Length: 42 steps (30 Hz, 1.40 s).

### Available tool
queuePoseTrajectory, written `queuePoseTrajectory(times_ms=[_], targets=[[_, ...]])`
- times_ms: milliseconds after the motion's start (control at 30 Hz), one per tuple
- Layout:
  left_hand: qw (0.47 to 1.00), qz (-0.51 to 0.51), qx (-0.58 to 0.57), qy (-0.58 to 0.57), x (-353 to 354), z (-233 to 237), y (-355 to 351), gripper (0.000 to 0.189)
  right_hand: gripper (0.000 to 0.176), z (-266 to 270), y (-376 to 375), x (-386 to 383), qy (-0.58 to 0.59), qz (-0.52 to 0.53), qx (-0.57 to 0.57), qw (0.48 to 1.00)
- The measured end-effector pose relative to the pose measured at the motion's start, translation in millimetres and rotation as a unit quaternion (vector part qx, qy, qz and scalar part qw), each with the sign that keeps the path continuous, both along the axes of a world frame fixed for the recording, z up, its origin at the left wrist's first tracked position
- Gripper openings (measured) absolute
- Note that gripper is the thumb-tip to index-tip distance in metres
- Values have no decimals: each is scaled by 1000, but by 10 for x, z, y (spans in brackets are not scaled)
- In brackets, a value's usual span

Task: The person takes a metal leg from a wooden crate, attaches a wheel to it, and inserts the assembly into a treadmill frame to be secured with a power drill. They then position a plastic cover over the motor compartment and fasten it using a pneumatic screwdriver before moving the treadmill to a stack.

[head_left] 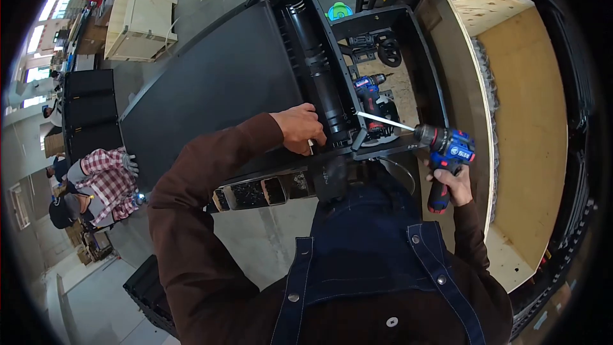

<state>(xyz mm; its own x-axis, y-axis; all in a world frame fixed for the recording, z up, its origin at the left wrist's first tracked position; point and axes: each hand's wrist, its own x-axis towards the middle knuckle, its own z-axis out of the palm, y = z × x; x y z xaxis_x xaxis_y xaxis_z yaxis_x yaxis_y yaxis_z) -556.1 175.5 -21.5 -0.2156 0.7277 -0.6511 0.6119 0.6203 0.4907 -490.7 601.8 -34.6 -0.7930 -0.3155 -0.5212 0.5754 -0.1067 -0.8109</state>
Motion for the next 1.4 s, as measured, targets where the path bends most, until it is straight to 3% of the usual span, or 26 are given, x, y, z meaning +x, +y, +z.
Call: queuePoseTrajectory(times_ms=[100, 233, 600, 867, 1400], targets=[[1000, -4, 13, 20, 21, -39, -31, 28, 36, -41, -143, 40, -6, 89, 5, 996], [1000, -3, 18, 21, 20, -33, -37, 23, 33, -119, -269, 92, -40, 119, -9, 992], [998, -3, 51, 39, 76, -63, -113, 20, 29, 10, -305, -160, -17, 169, 74, 983], [998, 6, 55, 37, 92, -58, -125, 39, 30, 75, -363, -390, -21, 206, 117, 971], [999, 11, 37, 37, 96, -68, -106, 36, 31, 24, -392, -654, -1, 221, 88, 971]])
